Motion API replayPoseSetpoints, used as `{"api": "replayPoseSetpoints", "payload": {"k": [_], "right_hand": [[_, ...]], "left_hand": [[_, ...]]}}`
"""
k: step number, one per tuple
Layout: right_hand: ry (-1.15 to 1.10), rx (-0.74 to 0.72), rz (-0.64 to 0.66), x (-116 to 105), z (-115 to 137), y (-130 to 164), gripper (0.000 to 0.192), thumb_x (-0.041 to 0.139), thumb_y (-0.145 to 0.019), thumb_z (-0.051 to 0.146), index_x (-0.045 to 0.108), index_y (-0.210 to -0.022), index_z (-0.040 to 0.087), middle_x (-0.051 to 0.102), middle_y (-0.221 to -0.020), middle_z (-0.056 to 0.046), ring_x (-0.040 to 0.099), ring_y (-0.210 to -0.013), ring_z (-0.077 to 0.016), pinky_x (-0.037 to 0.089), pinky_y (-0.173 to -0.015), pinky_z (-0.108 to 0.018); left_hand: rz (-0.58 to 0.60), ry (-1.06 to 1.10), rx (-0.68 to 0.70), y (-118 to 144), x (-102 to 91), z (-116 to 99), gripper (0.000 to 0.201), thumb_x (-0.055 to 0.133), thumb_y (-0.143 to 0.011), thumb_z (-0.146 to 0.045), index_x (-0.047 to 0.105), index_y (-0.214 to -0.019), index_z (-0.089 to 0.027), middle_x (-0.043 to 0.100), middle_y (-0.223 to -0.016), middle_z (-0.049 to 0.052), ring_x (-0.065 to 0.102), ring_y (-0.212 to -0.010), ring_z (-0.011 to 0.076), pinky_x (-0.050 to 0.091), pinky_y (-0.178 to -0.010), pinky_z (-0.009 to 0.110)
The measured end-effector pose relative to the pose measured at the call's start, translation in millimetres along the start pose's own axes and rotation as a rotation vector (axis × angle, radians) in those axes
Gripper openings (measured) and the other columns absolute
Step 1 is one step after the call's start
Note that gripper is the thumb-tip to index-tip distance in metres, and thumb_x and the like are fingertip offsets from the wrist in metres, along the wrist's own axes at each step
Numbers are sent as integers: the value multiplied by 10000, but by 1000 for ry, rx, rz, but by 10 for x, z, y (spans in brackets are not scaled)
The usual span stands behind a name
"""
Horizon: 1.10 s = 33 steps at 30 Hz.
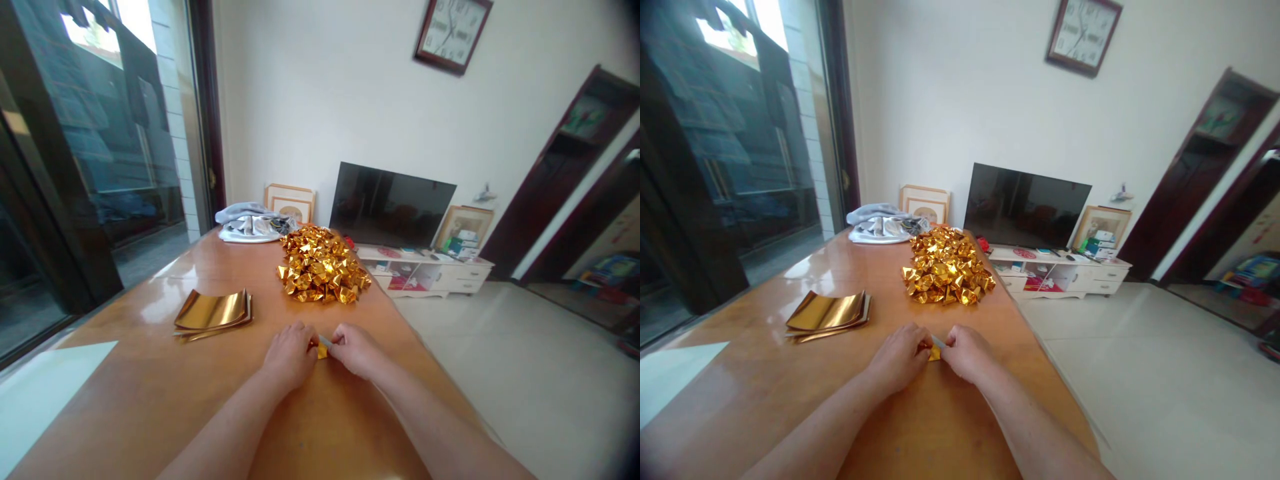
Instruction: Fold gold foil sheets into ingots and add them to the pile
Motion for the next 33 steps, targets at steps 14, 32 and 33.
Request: {"api": "replayPoseSetpoints", "payload": {"k": [14, 32, 33], "right_hand": [[296, -257, -140, -228, 513, 321, 106, 558, -886, 198, 647, -828, 205, 660, -873, -34, 558, -884, -182, 323, -704, -284], [503, -396, -106, -97, 631, 690, 263, 438, -936, 112, 690, -993, 157, 620, -977, -93, 502, -945, -242, 362, -833, -343], [496, -397, -106, -103, 630, 705, 266, 433, -941, 118, 688, -1003, 161, 620, -980, -92, 499, -950, -244, 359, -838, -345]], "left_hand": [[-8, 23, -1, -1, 19, 27, 148, 548, -807, -226, 670, -891, -234, 632, -929, 54, 596, -862, 210, 389, -702, 285], [13, -18, -9, 42, -62, -46, 227, 550, -849, -222, 669, -1037, -264, 649, -1026, 53, 615, -922, 204, 420, -743, 272], [29, -30, -7, 43, -61, -51, 206, 542, -862, -238, 688, -1006, -259, 649, -1015, 59, 616, -922, 208, 421, -746, 275]]}}
Point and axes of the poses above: each hand's wrist, its own y-axis away from the middle knuckle, its own x-axis out of the palm, z = x × y, the point moved 8 cm from there along -y, towards the middle knuckle
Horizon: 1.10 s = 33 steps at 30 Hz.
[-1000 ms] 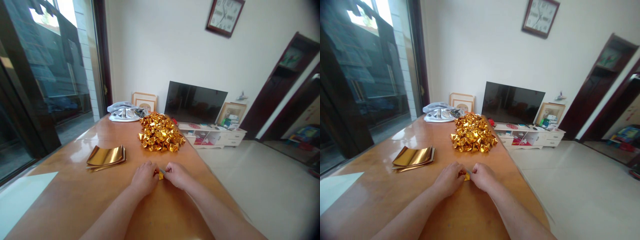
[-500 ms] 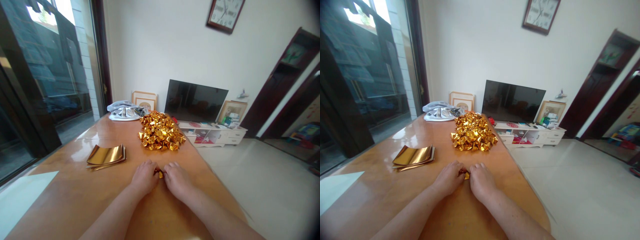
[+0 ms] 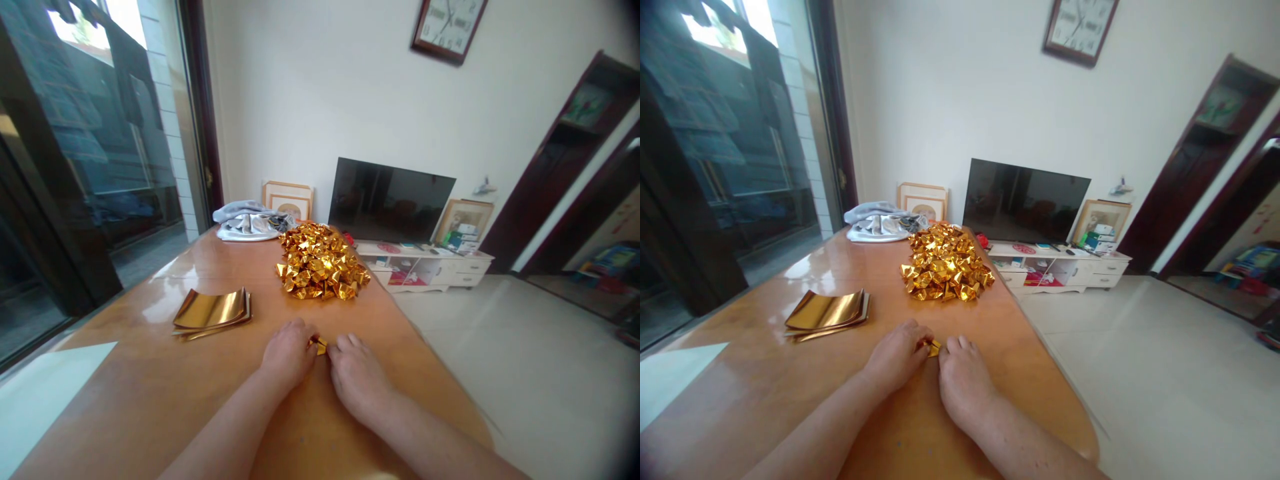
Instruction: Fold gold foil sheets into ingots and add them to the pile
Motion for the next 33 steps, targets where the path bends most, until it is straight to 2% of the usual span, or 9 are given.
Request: {"api": "replayPoseSetpoints", "payload": {"k": [5, 7, 10, 14, 17, 20, 24, 30, 33], "right_hand": [[-72, 25, 5, -69, -50, 83, 294, 407, -959, 150, 688, -1035, 189, 622, -975, -84, 510, -938, -230, 358, -811, -327], [-151, 38, 26, -83, -122, 97, 269, 432, -948, 171, 699, -967, 192, 622, -941, -77, 528, -910, -209, 364, -780, -298], [-335, 94, 83, -50, -321, 55, 280, 461, -931, 196, 669, -744, 187, 624, -828, -47, 551, -795, -161, 359, -699, -256], [-507, 222, 59, 0, -648, -117, 207, 506, -876, 185, 644, -723, 183, 644, -733, -10, 557, -717, -144, 328, -619, -241], [-632, 317, 72, 103, -774, -285, 138, 549, -832, 184, 638, -727, 171, 651, -721, -2, 547, -671, -128, 321, -595, -226], [-660, 339, 77, 206, -740, -468, 69, 581, -794, 178, 631, -748, 168, 638, -701, 6, 527, -634, -115, 298, -557, -215], [-706, 341, 131, 408, -567, -626, 28, 604, -761, 163, 625, -770, 177, 612, -635, 27, 507, -566, -100, 253, -507, -210], [-788, 353, 213, 630, -436, -602, 42, 563, -806, 170, 599, -823, 185, 591, -566, 38, 502, -487, -92, 252, -476, -197], [-834, 370, 265, 689, -446, -585, 45, 545, -834, 199, 585, -855, 196, 586, -535, 39, 522, -450, -102, 279, -452, -187]], "left_hand": [[36, -10, 24, -14, 3, -13, 208, 538, -890, -295, 737, -897, -236, 648, -980, 72, 611, -924, 212, 427, -754, 272], [37, 0, 36, -18, 6, -16, 212, 543, -890, -295, 745, -865, -235, 649, -959, 68, 607, -916, 205, 424, -754, 267], [34, 19, 34, -18, 6, -10, 227, 545, -892, -301, 745, -814, -228, 651, -930, 70, 602, -910, 205, 420, -760, 268], [22, 51, 51, -18, 5, -13, 227, 550, -892, -302, 740, -795, -225, 651, -925, 74, 596, -903, 211, 415, -757, 274], [29, 60, 52, -21, 16, -9, 211, 561, -887, -296, 741, -801, -228, 646, -929, 70, 592, -895, 205, 409, -751, 270], [33, 44, 42, -20, 14, -4, 225, 542, -896, -295, 739, -807, -232, 640, -926, 66, 584, -887, 201, 398, -738, 266], [51, 35, 61, -8, 17, -23, 233, 522, -893, -260, 734, -800, -234, 633, -905, 64, 575, -881, 201, 390, -737, 265], [41, 129, 88, -13, 22, -9, 205, 535, -852, -192, 732, -811, -233, 630, -843, 49, 580, -862, 192, 389, -723, 259], [3, 213, 22, -50, 35, 134, 206, 547, -820, -166, 723, -915, -218, 647, -853, 38, 588, -832, 182, 394, -704, 255]]}}
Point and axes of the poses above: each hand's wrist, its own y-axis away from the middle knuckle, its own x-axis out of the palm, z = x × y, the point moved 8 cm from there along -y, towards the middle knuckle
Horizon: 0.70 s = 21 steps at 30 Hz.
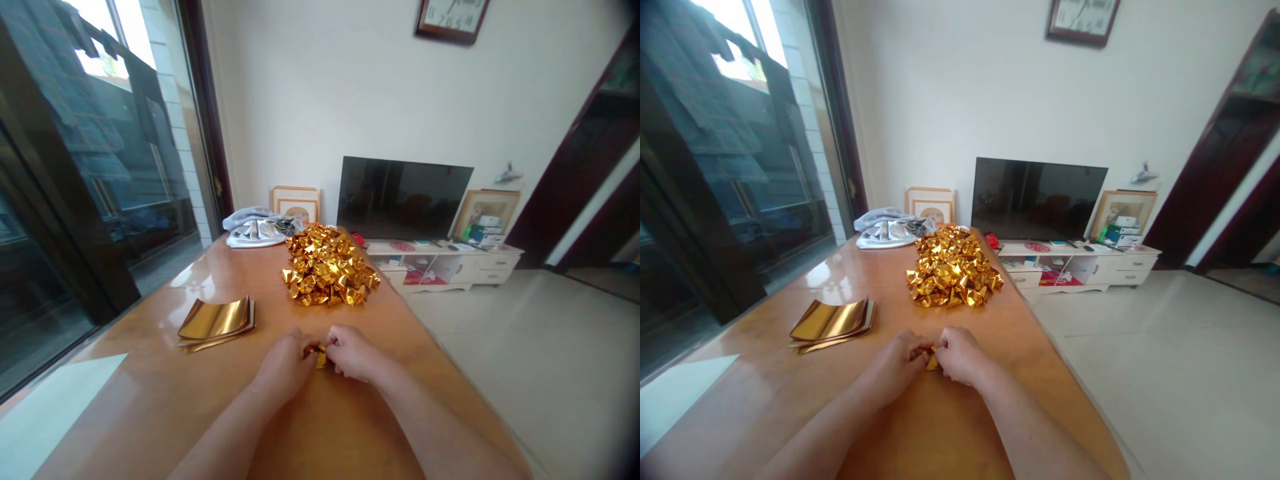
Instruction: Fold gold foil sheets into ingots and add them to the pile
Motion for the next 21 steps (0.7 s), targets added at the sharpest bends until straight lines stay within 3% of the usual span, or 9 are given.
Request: {"api": "replayPoseSetpoints", "payload": {"k": [4, 7, 14, 18, 21], "right_hand": [[-35, 17, 40, 19, -3, -24, 24, 555, -842, 228, 570, -839, 209, 570, -498, 40, 547, -432, -119, 308, -429, -182], [-55, 16, 40, 22, 21, -31, 37, 554, -859, 243, 548, -836, 215, 547, -470, 46, 548, -419, -124, 319, -425, -182], [-117, 14, 6, 14, 51, -37, 35, 523, -897, 254, 531, -887, 222, 502, -448, 63, 513, -376, -125, 303, -406, -188], [-168, -2, -21, -7, 73, -34, 48, 549, -876, 242, 532, -917, 225, 481, -479, 73, 497, -380, -118, 299, -407, -192], [-218, 11, 0, -4, 71, -42, 76, 537, -885, 255, 521, -952, 227, 494, -504, 72, 503, -376, -127, 330, -406, -204]], "left_hand": [[-136, 131, -136, -26, -77, 329, 324, 492, -856, -181, 649, -1139, -163, 666, -826, 35, 605, -776, 175, 412, -687, 258], [-185, 160, -179, -21, -106, 476, 354, 511, -844, -198, 626, -1174, -139, 680, -854, 42, 617, -773, 176, 422, -686, 259], [-136, 178, -227, -80, -57, 380, 183, 554, -735, -187, 703, -836, -152, 695, -837, 45, 613, -827, 194, 424, -716, 260], [-88, 207, -314, -146, -39, 328, 148, 578, -706, -221, 696, -745, -140, 662, -686, 18, 570, -648, 159, 363, -573, 236], [-49, 237, -374, -177, -22, 323, 99, 595, -661, -199, 622, -582, -146, 527, -498, -31, 428, -485, 106, 262, -501, 232]]}}
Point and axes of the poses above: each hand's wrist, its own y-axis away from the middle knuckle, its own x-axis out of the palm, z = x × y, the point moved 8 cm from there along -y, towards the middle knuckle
